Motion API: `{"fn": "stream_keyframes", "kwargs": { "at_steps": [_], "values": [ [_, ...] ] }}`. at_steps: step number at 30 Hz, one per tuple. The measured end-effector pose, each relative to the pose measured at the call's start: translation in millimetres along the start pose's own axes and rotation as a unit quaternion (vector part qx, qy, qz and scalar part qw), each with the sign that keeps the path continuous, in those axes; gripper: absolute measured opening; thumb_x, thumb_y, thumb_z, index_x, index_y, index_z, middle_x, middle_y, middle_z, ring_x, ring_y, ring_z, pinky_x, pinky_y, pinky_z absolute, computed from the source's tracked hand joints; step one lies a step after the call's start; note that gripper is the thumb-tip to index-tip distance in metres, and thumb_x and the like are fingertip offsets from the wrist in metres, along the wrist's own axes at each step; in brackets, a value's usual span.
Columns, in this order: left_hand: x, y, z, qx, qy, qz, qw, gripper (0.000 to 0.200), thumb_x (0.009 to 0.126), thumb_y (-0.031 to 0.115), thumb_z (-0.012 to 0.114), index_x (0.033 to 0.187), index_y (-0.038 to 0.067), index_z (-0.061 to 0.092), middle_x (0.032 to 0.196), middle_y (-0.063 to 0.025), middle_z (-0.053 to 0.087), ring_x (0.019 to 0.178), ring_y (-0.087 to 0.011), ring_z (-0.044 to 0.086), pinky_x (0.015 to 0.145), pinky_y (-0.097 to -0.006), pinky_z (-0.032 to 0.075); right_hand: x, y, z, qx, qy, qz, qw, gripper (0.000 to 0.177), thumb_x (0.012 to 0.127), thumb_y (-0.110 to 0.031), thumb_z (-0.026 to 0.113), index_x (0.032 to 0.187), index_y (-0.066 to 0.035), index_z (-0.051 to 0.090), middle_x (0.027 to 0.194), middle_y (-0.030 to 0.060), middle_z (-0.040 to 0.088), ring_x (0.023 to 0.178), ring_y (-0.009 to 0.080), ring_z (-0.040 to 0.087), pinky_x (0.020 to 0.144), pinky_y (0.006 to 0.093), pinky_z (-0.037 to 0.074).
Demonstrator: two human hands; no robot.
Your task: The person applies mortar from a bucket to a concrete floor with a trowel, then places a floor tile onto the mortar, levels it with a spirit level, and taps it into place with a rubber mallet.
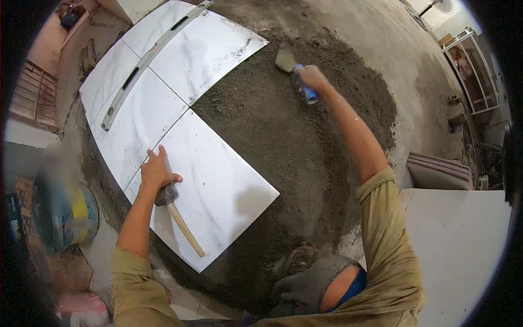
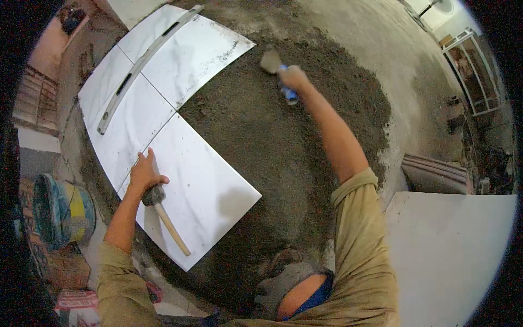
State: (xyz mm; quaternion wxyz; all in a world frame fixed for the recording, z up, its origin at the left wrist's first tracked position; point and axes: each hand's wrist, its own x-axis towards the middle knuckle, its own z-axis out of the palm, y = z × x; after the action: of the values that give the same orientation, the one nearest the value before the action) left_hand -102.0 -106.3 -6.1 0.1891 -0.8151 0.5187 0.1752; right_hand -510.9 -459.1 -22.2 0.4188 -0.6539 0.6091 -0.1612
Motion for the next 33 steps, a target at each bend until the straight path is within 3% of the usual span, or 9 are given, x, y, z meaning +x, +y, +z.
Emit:
{"fn": "stream_keyframes", "kwargs": {
  "at_steps": [1,2,8,10,14,16,20,24,33],
  "values": [
    [1,1,0,-0.001,0.001,-0.001,1.000,0.135,0.051,0.052,0.091,0.155,0.003,0.019,0.150,-0.0395,0.027,0.127,-0.0418,0.053,0.102,-0.0490,0.045,7,17,18,-0.060,0.004,-0.088,0.994,0.037,0.095,-0.029,0.055,0.087,0.007,0.061,0.073,0.0099,0.062,0.058,0.0203,0.064,0.052,0.0362,0.050],
    [1,1,1,-0.001,0.003,0.003,1.000,0.136,0.051,0.051,0.091,0.155,0.003,0.019,0.150,-0.0394,0.027,0.127,-0.0416,0.054,0.102,-0.0491,0.045,-31,-15,22,-0.038,-0.050,-0.018,0.998,0.050,0.091,-0.036,0.054,0.093,0.013,0.065,0.088,0.0290,0.069,0.085,0.0400,0.071,0.075,0.0475,0.055],
    [-3,-1,0,-0.013,0.009,0.000,1.000,0.136,0.050,0.052,0.091,0.155,0.003,0.020,0.149,-0.0396,0.028,0.122,-0.0418,0.057,0.101,-0.0494,0.046,-45,-39,35,-0.001,-0.056,-0.030,0.998,0.051,0.090,-0.035,0.053,0.093,0.015,0.062,0.090,0.0331,0.067,0.094,0.0494,0.065,0.082,0.0513,0.052],
    [-4,0,-1,-0.021,0.009,0.001,1.000,0.136,0.050,0.052,0.091,0.155,0.003,0.020,0.149,-0.0397,0.028,0.121,-0.0420,0.058,0.101,-0.0495,0.046,-4,-13,40,-0.107,0.016,-0.088,0.990,0.043,0.094,-0.031,0.054,0.090,0.012,0.062,0.074,0.0153,0.064,0.059,0.0241,0.064,0.056,0.0397,0.052],
    [-2,-2,-3,-0.009,0.002,-0.005,1.000,0.138,0.049,0.053,0.091,0.155,0.003,0.019,0.150,-0.0394,0.027,0.121,-0.0424,0.058,0.101,-0.0496,0.046,-57,-33,39,-0.150,-0.046,-0.157,0.975,0.049,0.091,-0.036,0.054,0.083,0.011,0.064,0.081,0.0231,0.070,0.076,0.0353,0.072,0.074,0.0446,0.054],
    [-3,-2,0,-0.009,-0.003,-0.007,1.000,0.138,0.049,0.053,0.091,0.155,0.003,0.018,0.150,-0.0394,0.026,0.122,-0.0428,0.058,0.102,-0.0498,0.046,-97,-68,28,-0.024,-0.139,-0.017,0.990,0.049,0.092,-0.037,0.054,0.081,0.009,0.066,0.077,0.0189,0.070,0.070,0.0285,0.072,0.070,0.0424,0.055],
    [-2,-3,1,-0.019,-0.005,-0.011,1.000,0.138,0.049,0.052,0.091,0.156,0.004,0.017,0.151,-0.0393,0.025,0.123,-0.0439,0.057,0.103,-0.0516,0.044,-79,-63,36,-0.005,-0.099,-0.030,0.995,0.040,0.096,-0.032,0.054,0.087,0.006,0.061,0.072,0.0117,0.063,0.056,0.0193,0.063,0.051,0.0344,0.050],
    [-6,-1,-2,-0.015,-0.004,-0.016,1.000,0.138,0.050,0.051,0.090,0.156,0.005,0.017,0.152,-0.0389,0.024,0.123,-0.0443,0.057,0.103,-0.0522,0.044,-97,-55,54,-0.119,-0.103,-0.108,0.982,0.044,0.094,-0.033,0.053,0.079,0.007,0.064,0.072,0.0201,0.067,0.059,0.0269,0.068,0.057,0.0411,0.054],
    [-7,0,-4,-0.028,-0.017,-0.023,0.999,0.138,0.049,0.050,0.091,0.157,0.007,0.016,0.154,-0.0374,0.022,0.126,-0.0441,0.055,0.103,-0.0537,0.042,-114,-67,75,-0.021,-0.168,-0.063,0.984,0.038,0.098,-0.029,0.051,0.096,0.008,0.058,0.074,0.0097,0.061,0.054,0.0176,0.061,0.050,0.0323,0.051]
  ]
}}
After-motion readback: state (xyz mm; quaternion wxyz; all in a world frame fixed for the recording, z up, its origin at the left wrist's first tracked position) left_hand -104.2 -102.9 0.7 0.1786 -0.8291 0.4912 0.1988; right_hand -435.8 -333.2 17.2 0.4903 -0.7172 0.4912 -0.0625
